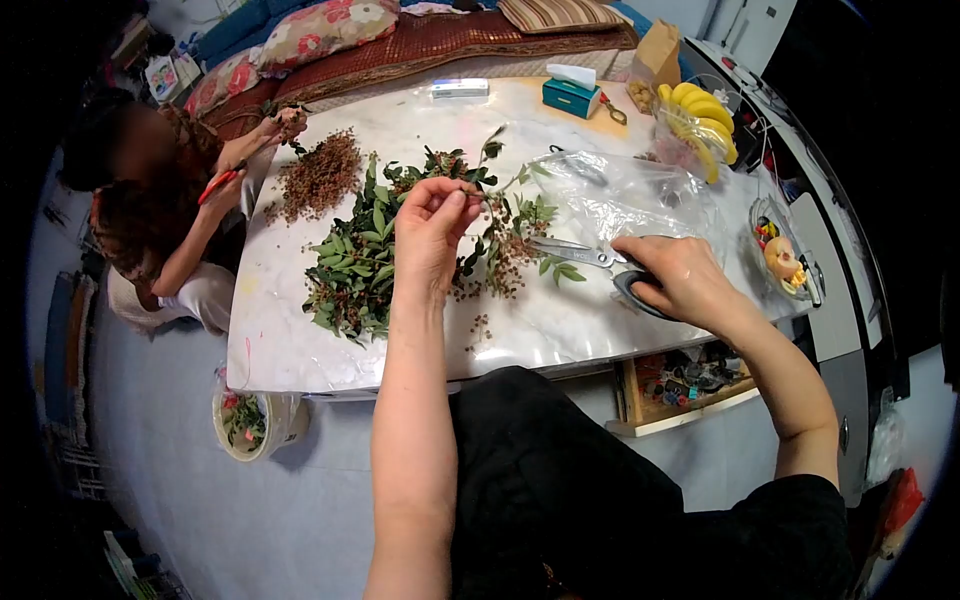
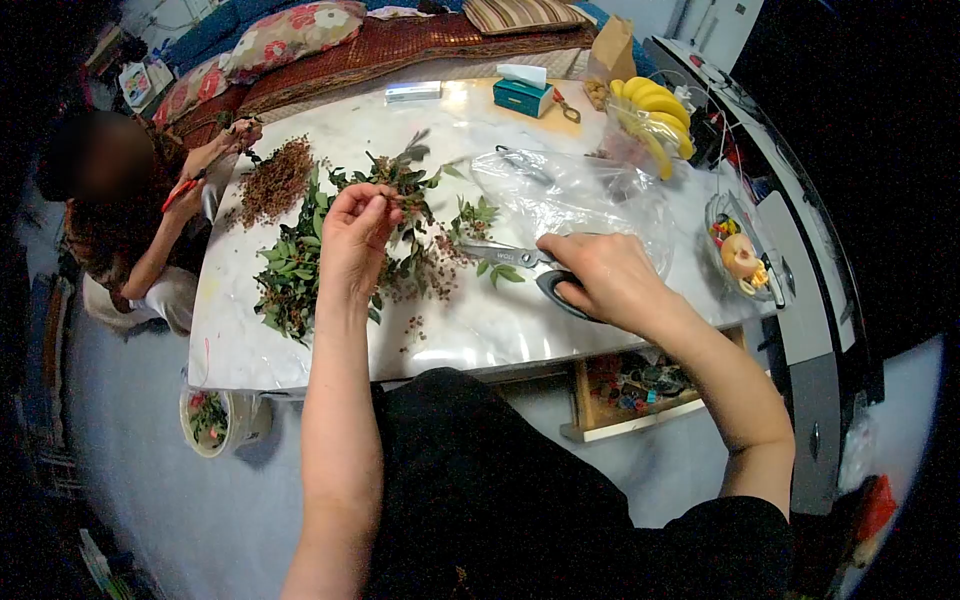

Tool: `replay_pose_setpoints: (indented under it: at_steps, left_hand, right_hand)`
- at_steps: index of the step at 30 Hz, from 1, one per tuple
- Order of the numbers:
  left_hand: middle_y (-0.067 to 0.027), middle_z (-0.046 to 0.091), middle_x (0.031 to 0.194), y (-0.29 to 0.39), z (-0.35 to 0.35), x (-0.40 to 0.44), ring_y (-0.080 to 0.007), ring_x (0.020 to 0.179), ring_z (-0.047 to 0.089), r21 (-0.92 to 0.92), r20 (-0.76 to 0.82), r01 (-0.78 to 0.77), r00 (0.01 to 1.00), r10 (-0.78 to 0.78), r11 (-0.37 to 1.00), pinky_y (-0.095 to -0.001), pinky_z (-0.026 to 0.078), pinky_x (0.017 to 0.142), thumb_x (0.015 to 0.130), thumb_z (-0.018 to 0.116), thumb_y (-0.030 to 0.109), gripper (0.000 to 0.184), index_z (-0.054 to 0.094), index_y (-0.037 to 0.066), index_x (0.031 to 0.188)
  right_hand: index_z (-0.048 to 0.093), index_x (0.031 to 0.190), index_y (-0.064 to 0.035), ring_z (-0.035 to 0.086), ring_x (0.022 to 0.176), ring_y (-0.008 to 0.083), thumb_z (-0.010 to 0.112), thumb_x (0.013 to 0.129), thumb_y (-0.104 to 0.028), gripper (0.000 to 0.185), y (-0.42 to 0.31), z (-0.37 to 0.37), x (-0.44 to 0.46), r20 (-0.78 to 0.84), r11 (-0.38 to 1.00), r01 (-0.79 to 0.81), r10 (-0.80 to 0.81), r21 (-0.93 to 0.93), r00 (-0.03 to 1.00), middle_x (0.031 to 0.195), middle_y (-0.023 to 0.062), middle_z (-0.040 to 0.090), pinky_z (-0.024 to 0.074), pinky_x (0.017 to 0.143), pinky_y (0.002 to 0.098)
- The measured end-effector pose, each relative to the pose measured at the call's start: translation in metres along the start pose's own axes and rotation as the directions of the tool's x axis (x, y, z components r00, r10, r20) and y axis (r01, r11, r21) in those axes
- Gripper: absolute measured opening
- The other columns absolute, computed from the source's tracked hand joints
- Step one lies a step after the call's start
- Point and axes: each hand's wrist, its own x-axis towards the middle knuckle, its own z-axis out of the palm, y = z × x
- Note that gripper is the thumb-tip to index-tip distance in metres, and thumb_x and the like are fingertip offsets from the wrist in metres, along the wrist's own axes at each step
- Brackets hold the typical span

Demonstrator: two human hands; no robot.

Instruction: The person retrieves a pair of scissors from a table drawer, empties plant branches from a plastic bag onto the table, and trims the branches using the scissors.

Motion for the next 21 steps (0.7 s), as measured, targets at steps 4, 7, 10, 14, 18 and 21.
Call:
replay_pose_setpoints:
  at_steps: [4, 7, 10, 14, 18, 21]
  left_hand:
    - [-0.0064, 0.064, 0.090, -0.005, 0.004, -0.001, -0.0138, 0.081, 0.063, 0.306, -0.037, -0.004, 0.999, 0.017, 0.952, -0.0263, 0.053, 0.077, 0.089, 0.055, -0.003, 0.008, 0.058, 0.001, 0.096]
    - [-0.0068, 0.063, 0.092, -0.002, 0.008, -0.002, -0.0146, 0.083, 0.063, 0.188, -0.033, 0.013, 0.999, -0.007, 0.982, -0.0266, 0.053, 0.078, 0.089, 0.056, -0.003, 0.009, 0.058, 0.001, 0.097]
    - [-0.0071, 0.063, 0.096, -0.001, 0.008, -0.002, -0.0152, 0.085, 0.063, 0.019, -0.030, 0.020, 0.999, -0.019, 1.000, -0.0265, 0.054, 0.079, 0.090, 0.056, -0.002, 0.009, 0.058, 0.003, 0.098]
    - [-0.0073, 0.063, 0.100, -0.003, 0.002, 0.000, -0.0149, 0.086, 0.063, -0.186, 0.013, 0.044, 0.999, -0.043, 0.982, -0.0259, 0.056, 0.079, 0.091, 0.057, -0.001, 0.009, 0.058, 0.004, 0.098]
    - [-0.0080, 0.064, 0.099, -0.001, 0.001, 0.000, -0.0144, 0.085, 0.063, -0.281, 0.040, 0.076, 0.997, -0.067, 0.957, -0.0259, 0.056, 0.078, 0.091, 0.058, 0.000, 0.008, 0.058, 0.004, 0.098]
    - [-0.0077, 0.064, 0.098, 0.003, 0.001, -0.001, -0.0142, 0.084, 0.063, -0.230, 0.034, 0.035, 0.999, -0.028, 0.973, -0.0262, 0.056, 0.078, 0.090, 0.058, 0.000, 0.008, 0.059, 0.003, 0.097]
  right_hand:
    - [0.057, 0.113, -0.0087, 0.063, 0.080, 0.0334, 0.065, 0.075, -0.016, 0.039, 0.001, 0.000, -0.001, -0.086, 0.999, 0.021, -0.018, 0.044, 0.996, 0.086, 0.0131, 0.065, 0.0491, 0.065, 0.0440]
    - [0.056, 0.114, -0.0089, 0.062, 0.080, 0.0330, 0.065, 0.075, -0.016, 0.040, -0.003, -0.001, -0.001, -0.082, 0.999, 0.013, -0.010, 0.034, 0.997, 0.087, 0.0129, 0.064, 0.0492, 0.065, 0.0441]
    - [0.055, 0.116, -0.0099, 0.061, 0.080, 0.0326, 0.066, 0.074, -0.015, 0.044, -0.005, 0.002, 0.001, -0.083, 1.000, 0.022, -0.021, 0.021, 0.996, 0.088, 0.0115, 0.062, 0.0486, 0.065, 0.0434]
    - [0.054, 0.118, -0.0108, 0.060, 0.080, 0.0318, 0.068, 0.072, -0.014, 0.048, -0.009, 0.006, 0.007, -0.108, 0.998, 0.053, -0.049, 0.026, 0.993, 0.089, 0.0095, 0.059, 0.0480, 0.065, 0.0421]
    - [0.055, 0.117, -0.0106, 0.060, 0.079, 0.0319, 0.068, 0.072, -0.013, 0.047, -0.011, 0.012, 0.011, -0.042, 0.995, 0.091, -0.093, -0.043, 0.995, 0.089, 0.0096, 0.060, 0.0477, 0.065, 0.0419]
    - [0.055, 0.115, -0.0104, 0.062, 0.081, 0.0316, 0.067, 0.074, -0.018, 0.044, -0.004, 0.011, 0.007, -0.026, 0.996, 0.063, -0.065, -0.063, 0.998, 0.087, 0.0102, 0.061, 0.0500, 0.067, 0.0419]
